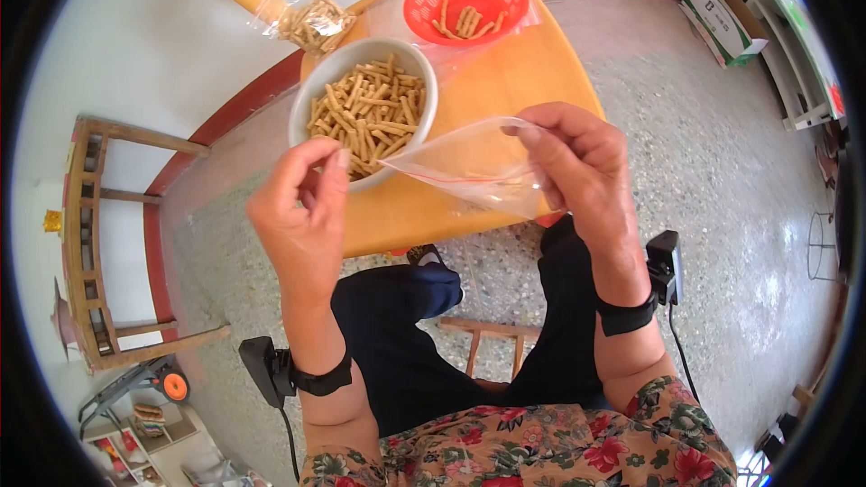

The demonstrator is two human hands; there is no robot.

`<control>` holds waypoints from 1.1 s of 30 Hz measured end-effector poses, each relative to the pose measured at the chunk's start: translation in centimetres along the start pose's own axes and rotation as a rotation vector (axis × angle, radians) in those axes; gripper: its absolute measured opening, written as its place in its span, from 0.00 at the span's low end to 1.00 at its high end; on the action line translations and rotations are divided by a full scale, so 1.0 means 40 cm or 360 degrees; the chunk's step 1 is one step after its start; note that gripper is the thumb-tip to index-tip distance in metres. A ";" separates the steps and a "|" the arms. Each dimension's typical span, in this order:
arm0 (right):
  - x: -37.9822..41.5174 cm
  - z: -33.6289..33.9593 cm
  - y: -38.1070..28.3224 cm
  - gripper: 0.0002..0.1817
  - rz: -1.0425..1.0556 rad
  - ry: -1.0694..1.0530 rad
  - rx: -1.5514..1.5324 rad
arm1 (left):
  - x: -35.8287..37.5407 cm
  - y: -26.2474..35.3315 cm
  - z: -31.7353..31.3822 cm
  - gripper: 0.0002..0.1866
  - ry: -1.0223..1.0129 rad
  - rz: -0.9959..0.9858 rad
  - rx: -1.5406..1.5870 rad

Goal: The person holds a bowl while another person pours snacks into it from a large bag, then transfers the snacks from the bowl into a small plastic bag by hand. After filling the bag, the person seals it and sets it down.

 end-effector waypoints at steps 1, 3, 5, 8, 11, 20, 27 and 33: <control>-0.001 0.000 -0.001 0.06 0.0011 -0.0012 -0.0014 | -0.006 -0.008 0.011 0.04 0.0013 -0.0008 -0.0015; -0.001 -0.001 -0.001 0.07 0.0023 -0.0034 -0.0048 | -0.017 -0.037 0.037 0.04 0.0123 0.0235 0.0295; -0.002 -0.009 -0.002 0.07 0.0007 -0.0047 -0.0011 | -0.036 -0.069 0.052 0.05 0.0165 0.0279 0.0229; -0.001 -0.015 -0.002 0.07 -0.0030 -0.0054 0.0044 | -0.058 -0.170 0.019 0.05 0.0095 0.0298 0.0121; -0.003 -0.012 0.009 0.07 -0.0053 -0.0079 0.0048 | -0.056 -0.213 -0.032 0.06 -0.0215 0.0364 -0.0193; -0.010 -0.014 0.019 0.07 -0.0115 -0.0094 0.0020 | -0.045 -0.219 -0.107 0.09 -0.0305 0.0230 -0.0580; -0.011 -0.023 0.025 0.07 -0.0120 -0.0135 0.0004 | -0.037 -0.201 -0.062 0.07 -0.0091 0.0566 0.0702; -0.004 -0.037 0.023 0.06 -0.0123 -0.0158 0.0029 | -0.026 -0.124 -0.029 0.08 -0.0280 0.0740 0.1642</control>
Point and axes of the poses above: each hand's wrist, its own x-axis away from the middle knuckle, its own z-axis out of the back of the hand, y = z × x, the point moved 4 cm from there along -x, towards the middle knuckle, and after that the axes turned 4 degrees about z, right-handed, at the moved point
